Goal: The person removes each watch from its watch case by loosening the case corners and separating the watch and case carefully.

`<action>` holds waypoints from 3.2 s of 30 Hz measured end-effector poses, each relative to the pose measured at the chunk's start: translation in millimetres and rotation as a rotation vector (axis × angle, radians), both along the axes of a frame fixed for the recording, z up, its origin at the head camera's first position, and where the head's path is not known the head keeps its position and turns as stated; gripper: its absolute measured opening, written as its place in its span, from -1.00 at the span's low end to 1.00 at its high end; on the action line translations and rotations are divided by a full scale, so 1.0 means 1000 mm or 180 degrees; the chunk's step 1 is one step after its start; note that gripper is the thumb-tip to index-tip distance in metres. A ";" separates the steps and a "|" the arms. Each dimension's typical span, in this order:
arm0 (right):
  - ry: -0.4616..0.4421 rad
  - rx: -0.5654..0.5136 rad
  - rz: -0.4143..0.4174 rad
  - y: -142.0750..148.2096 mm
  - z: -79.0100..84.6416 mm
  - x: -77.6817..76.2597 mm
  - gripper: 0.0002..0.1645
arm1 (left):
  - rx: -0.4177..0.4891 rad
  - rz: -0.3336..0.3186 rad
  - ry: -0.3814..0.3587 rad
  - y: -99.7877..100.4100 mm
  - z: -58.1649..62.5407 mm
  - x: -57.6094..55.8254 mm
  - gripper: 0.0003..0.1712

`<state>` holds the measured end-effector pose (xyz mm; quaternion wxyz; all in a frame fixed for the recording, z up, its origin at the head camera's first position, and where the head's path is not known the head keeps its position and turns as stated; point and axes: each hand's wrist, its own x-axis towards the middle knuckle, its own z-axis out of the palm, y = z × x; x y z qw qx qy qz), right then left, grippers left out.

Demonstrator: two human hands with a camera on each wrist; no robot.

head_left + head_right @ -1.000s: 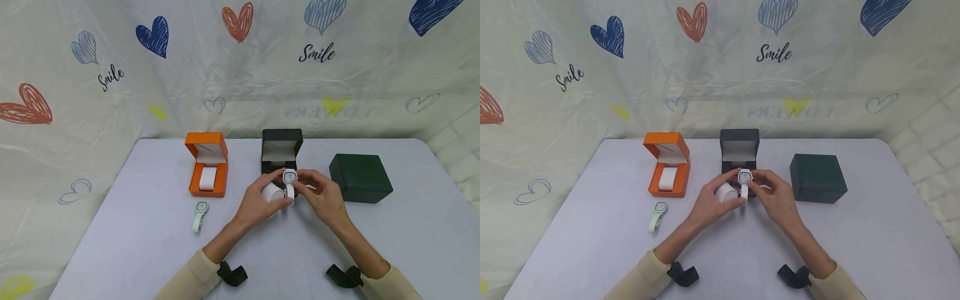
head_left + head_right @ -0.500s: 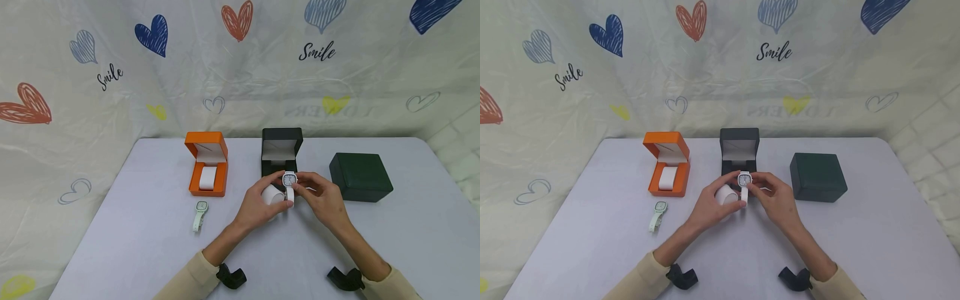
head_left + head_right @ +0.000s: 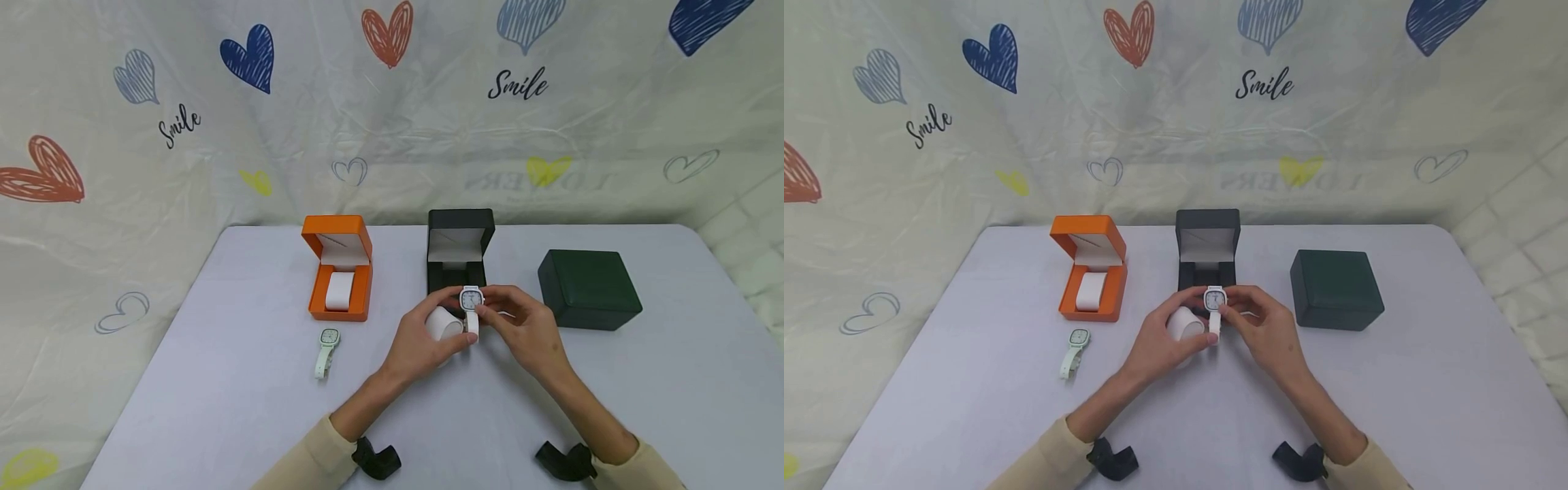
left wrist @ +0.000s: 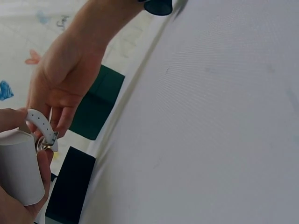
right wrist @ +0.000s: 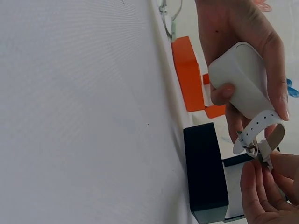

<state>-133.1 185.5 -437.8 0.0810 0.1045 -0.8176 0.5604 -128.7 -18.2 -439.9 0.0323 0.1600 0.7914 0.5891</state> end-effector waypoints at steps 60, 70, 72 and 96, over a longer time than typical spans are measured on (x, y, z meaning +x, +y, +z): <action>-0.0590 0.0272 0.0323 -0.001 -0.010 0.026 -0.62 | -0.0390 -0.0083 -0.0371 -0.010 -0.013 0.031 -0.23; -0.0762 0.0237 0.0516 0.000 -0.011 0.027 -0.62 | -0.0478 -0.0089 -0.0422 -0.012 -0.014 0.035 -0.21; -0.0808 0.0214 0.0560 0.000 -0.011 0.026 -0.62 | -0.0497 -0.0077 -0.0432 -0.012 -0.015 0.036 -0.21; -0.0864 0.0881 0.0439 -0.002 -0.013 0.025 -0.72 | -0.0904 -0.0091 -0.0529 -0.007 -0.011 0.036 -0.22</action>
